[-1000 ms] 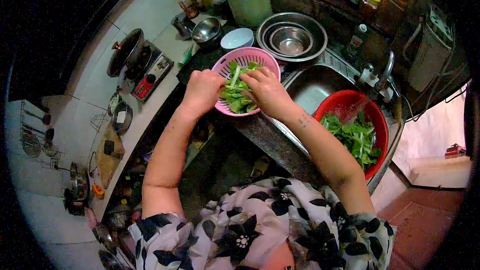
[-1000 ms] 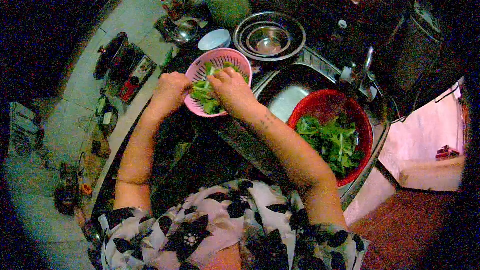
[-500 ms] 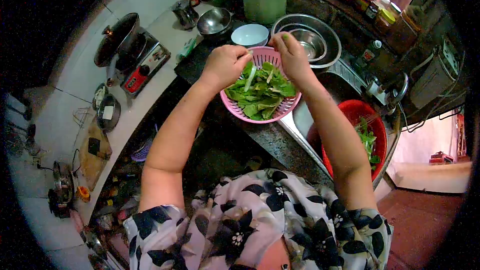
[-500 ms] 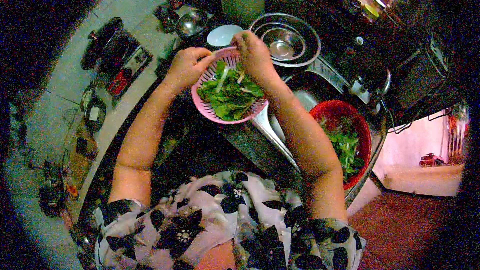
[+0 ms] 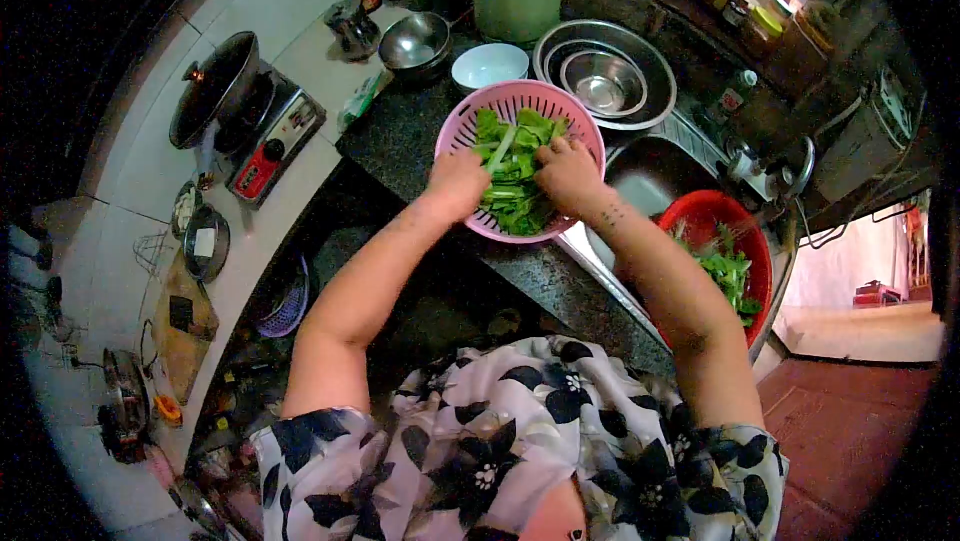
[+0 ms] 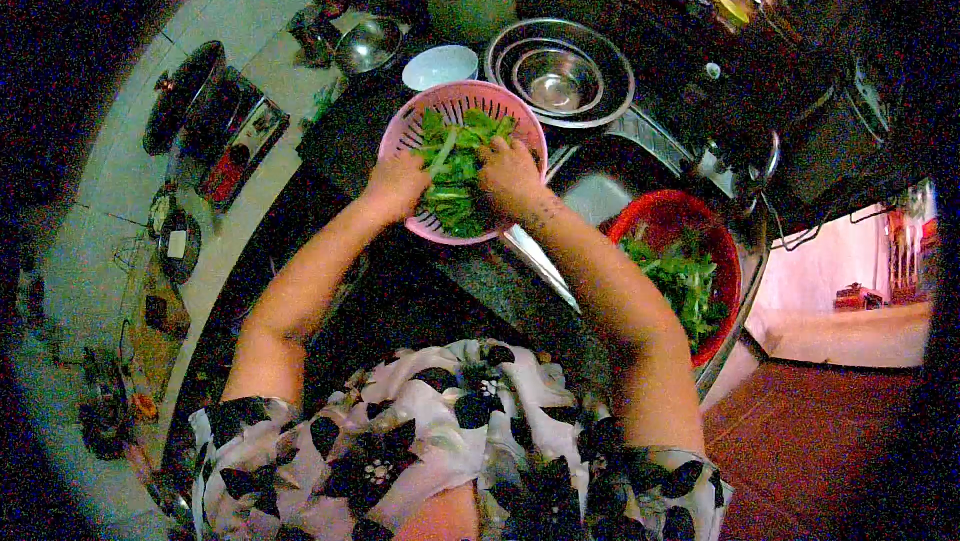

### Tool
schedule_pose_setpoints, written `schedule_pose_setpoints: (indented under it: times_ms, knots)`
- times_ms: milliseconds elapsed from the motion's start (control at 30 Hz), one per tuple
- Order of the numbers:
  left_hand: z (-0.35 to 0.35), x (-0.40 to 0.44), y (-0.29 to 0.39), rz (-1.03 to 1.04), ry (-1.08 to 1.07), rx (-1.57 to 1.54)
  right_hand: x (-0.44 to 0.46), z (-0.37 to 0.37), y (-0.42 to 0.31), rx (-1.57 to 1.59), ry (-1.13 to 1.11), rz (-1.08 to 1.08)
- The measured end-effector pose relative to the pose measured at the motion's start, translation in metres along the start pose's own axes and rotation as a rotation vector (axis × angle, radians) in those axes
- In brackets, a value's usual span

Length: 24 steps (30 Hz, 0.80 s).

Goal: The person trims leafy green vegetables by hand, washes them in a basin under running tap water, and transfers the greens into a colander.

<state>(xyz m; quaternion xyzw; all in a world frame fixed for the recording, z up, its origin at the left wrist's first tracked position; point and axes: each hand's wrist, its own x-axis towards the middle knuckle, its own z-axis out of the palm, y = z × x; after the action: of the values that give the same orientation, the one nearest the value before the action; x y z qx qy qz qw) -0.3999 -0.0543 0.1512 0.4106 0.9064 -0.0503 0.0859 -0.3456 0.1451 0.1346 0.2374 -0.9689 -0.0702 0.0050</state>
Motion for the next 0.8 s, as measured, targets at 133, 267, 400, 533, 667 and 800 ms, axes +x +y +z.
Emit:
schedule_pose_setpoints:
  times_ms: [133,267,400,533,667,800]
  knots:
    - [-0.019,0.000,-0.027,-0.011,0.001,-0.456,-0.007,-0.014,0.024,0.350,0.002,-0.038]
    - [-0.051,-0.004,-0.033,-0.011,-0.014,-0.787,-0.008,-0.023,0.039,0.754,0.065,0.022]
    - [-0.056,-0.006,-0.030,-0.020,-0.061,-1.124,-0.018,-0.069,0.033,0.980,0.243,0.109]
    - [-0.064,-0.011,-0.022,-0.120,-0.124,-1.387,-0.014,-0.066,0.036,1.041,0.236,0.199]
    - [-0.054,-0.006,-0.018,-0.116,-0.127,-1.426,-0.003,-0.052,0.023,0.946,0.518,0.026]
    - [-0.057,-0.002,-0.011,-0.121,-0.158,-1.498,0.004,-0.054,0.019,0.833,0.496,-0.026]
